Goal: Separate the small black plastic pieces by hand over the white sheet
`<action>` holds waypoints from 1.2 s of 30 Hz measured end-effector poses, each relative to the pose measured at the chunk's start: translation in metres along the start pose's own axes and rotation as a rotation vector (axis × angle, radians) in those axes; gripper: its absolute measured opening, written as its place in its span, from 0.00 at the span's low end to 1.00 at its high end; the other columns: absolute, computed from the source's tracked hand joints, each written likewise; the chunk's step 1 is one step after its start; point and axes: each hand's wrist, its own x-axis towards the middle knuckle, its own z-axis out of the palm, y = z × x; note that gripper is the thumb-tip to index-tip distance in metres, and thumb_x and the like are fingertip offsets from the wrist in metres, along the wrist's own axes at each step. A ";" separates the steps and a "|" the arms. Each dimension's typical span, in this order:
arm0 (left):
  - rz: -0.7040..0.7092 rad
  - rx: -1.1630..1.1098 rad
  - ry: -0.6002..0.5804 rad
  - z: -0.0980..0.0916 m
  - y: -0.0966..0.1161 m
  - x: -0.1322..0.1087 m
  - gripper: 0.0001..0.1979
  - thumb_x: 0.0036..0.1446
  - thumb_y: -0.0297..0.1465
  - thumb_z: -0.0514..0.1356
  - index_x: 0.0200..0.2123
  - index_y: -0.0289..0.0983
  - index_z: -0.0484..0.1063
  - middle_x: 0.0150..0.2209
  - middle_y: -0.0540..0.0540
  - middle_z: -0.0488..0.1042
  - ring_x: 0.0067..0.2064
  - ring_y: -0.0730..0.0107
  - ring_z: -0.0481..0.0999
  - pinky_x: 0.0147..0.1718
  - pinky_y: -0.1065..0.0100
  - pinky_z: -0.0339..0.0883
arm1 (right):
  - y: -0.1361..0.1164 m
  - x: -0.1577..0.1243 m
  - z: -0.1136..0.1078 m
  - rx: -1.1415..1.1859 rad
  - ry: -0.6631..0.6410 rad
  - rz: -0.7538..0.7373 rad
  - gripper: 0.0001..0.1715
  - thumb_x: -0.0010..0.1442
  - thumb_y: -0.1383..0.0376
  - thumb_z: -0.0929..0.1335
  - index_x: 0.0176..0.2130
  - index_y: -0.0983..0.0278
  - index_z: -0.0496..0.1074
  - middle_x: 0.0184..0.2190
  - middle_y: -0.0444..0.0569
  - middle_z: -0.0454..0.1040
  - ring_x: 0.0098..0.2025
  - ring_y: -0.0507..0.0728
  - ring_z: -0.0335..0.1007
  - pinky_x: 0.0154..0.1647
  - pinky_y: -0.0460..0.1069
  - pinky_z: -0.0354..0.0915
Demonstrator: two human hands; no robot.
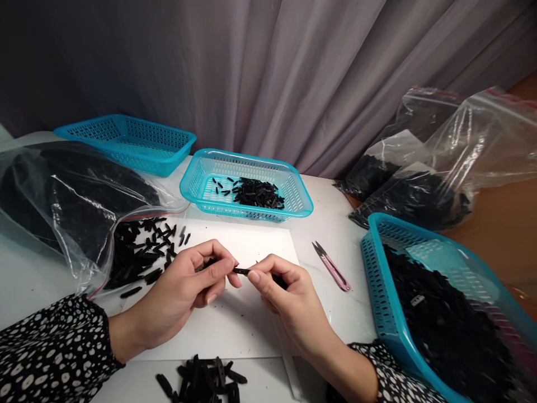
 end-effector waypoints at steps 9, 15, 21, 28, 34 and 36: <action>-0.061 -0.105 0.020 -0.004 0.000 0.002 0.09 0.60 0.36 0.64 0.38 0.36 0.71 0.31 0.48 0.76 0.22 0.84 0.56 0.21 0.76 0.42 | 0.007 0.005 0.000 0.118 -0.020 0.069 0.38 0.51 0.41 0.71 0.37 0.73 0.65 0.20 0.40 0.49 0.20 0.35 0.45 0.21 0.35 0.45; -0.097 -0.078 0.068 -0.005 -0.001 0.001 0.15 0.59 0.37 0.67 0.47 0.41 0.71 0.33 0.52 0.73 0.23 0.85 0.58 0.21 0.78 0.47 | 0.005 0.004 0.000 0.071 0.003 0.024 0.38 0.50 0.43 0.72 0.42 0.74 0.68 0.18 0.39 0.48 0.22 0.35 0.45 0.23 0.35 0.45; -0.075 -0.080 0.075 -0.007 -0.004 0.003 0.14 0.56 0.38 0.69 0.42 0.38 0.72 0.33 0.51 0.75 0.22 0.86 0.57 0.22 0.78 0.47 | 0.006 0.003 -0.001 0.036 0.006 -0.011 0.36 0.52 0.44 0.71 0.42 0.74 0.69 0.18 0.39 0.48 0.22 0.36 0.45 0.23 0.35 0.45; -0.062 -0.034 0.025 -0.007 -0.002 0.003 0.14 0.57 0.39 0.68 0.34 0.35 0.73 0.30 0.52 0.75 0.19 0.89 0.55 0.21 0.77 0.45 | 0.007 0.004 0.001 0.064 0.000 -0.021 0.33 0.52 0.47 0.71 0.40 0.74 0.65 0.18 0.38 0.50 0.21 0.35 0.45 0.24 0.34 0.48; -0.087 0.029 -0.002 -0.004 -0.001 0.002 0.14 0.60 0.39 0.65 0.32 0.33 0.73 0.28 0.50 0.76 0.16 0.89 0.54 0.17 0.75 0.40 | 0.000 0.002 0.000 0.414 -0.163 0.049 0.30 0.53 0.47 0.64 0.38 0.67 0.48 0.19 0.37 0.55 0.15 0.38 0.40 0.16 0.36 0.42; -0.100 0.033 -0.014 -0.004 -0.001 0.002 0.14 0.60 0.39 0.66 0.31 0.33 0.73 0.26 0.51 0.75 0.16 0.89 0.54 0.17 0.75 0.40 | -0.003 0.002 0.000 0.476 -0.180 0.069 0.32 0.53 0.46 0.63 0.36 0.68 0.45 0.21 0.38 0.58 0.14 0.38 0.42 0.16 0.36 0.43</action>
